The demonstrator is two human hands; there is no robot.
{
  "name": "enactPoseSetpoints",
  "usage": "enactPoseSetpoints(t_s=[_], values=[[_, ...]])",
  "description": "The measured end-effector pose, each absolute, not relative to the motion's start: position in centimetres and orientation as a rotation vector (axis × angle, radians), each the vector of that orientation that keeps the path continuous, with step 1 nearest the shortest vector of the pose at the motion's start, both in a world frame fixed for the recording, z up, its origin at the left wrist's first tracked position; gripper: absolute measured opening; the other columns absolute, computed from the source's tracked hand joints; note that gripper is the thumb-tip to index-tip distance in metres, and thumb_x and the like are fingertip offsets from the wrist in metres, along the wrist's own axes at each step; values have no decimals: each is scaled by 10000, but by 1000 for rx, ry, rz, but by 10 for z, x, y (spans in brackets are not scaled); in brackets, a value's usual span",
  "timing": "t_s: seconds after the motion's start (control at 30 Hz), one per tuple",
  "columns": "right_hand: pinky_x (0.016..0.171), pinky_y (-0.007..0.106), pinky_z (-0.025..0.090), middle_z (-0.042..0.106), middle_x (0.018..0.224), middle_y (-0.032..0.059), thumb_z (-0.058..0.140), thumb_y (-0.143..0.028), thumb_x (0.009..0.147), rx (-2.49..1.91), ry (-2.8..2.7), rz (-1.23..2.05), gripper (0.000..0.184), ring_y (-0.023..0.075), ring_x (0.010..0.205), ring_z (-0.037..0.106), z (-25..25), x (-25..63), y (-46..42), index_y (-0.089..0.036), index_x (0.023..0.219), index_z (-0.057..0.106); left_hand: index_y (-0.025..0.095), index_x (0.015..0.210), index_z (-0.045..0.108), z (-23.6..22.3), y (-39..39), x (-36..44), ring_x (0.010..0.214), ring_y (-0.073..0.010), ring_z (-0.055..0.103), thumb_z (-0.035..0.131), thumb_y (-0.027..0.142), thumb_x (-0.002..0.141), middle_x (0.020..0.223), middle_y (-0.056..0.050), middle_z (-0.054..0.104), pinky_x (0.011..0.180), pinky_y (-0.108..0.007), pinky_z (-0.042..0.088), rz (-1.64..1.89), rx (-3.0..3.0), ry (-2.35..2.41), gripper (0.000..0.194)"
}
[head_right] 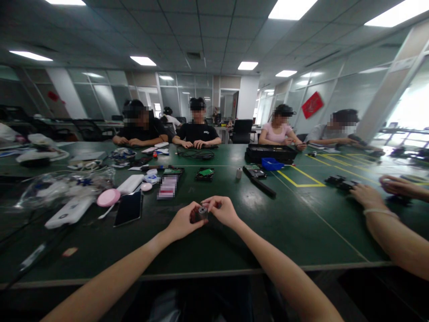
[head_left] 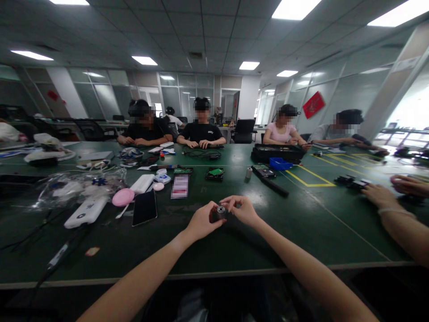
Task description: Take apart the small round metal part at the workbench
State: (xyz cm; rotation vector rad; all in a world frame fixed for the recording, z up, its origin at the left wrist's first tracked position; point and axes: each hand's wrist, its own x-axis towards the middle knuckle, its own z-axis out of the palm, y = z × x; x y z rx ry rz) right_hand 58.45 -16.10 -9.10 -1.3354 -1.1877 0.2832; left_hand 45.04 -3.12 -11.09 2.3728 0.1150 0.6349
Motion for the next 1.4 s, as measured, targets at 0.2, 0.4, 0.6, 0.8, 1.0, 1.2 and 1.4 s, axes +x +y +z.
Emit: enactPoseSetpoints(t_s=[0.2, 0.4, 0.6, 0.8, 1.0, 1.2, 1.4], values=[[658, 264, 530, 724, 868, 86, 606, -157, 739, -1603, -1141, 107, 184, 183, 792, 688, -92, 608, -166, -166, 556, 587, 210, 934, 547, -111, -31, 450, 636, -141, 561, 694, 385, 731, 845, 1, 629, 571, -236, 422, 640, 2364, 100, 305], [570, 198, 494, 706, 644, 10, 618, -31, 634, -1935, -1280, 386, 157, 142, 640, 674, -109, 617, -167, -168, 559, 634, 211, 944, 551, -111, -31, 450, 666, -155, 570, 691, 370, 730, 842, -4, 630, 586, -242, 428, 639, 2386, 106, 301], [510, 182, 449, 675, 571, -15, 658, -72, 632, -1940, -1275, 350, 121, 119, 564, 630, -113, 618, -167, -177, 572, 651, 207, 943, 554, -109, -32, 449, 692, -168, 581, 687, 370, 725, 860, -16, 635, 596, -250, 434, 626, 2384, 126, 303], [485, 187, 443, 658, 546, -7, 684, -123, 651, -1916, -1273, 328, 179, 118, 532, 617, -114, 619, -167, -176, 501, 601, 208, 935, 554, -108, -32, 449, 663, -160, 571, 686, 380, 726, 842, -9, 633, 598, -253, 435, 625, 2380, 123, 301], [531, 203, 481, 680, 585, 5, 651, -57, 643, -1884, -1286, 335, 197, 143, 600, 658, -116, 620, -168, -177, 500, 587, 210, 947, 559, -109, -33, 450, 679, -162, 583, 691, 362, 724, 856, -10, 640, 605, -253, 442, 631, 2382, 130, 300], [634, 250, 510, 695, 682, 27, 619, -81, 690, -1798, -1264, 233, 160, 163, 697, 670, -104, 615, -168, -174, 563, 587, 207, 932, 562, -108, -33, 449, 657, -153, 581, 698, 368, 722, 848, -7, 640, 587, -249, 441, 645, 2374, 111, 298], [763, 314, 512, 674, 829, 53, 653, -260, 765, -1430, -1265, 95, 233, 172, 805, 653, -81, 594, -168, -178, 577, 542, 207, 932, 552, -107, -34, 449, 657, -149, 576, 696, 365, 722, 843, -4, 633, 590, -245, 435, 628, 2347, 119, 300]])
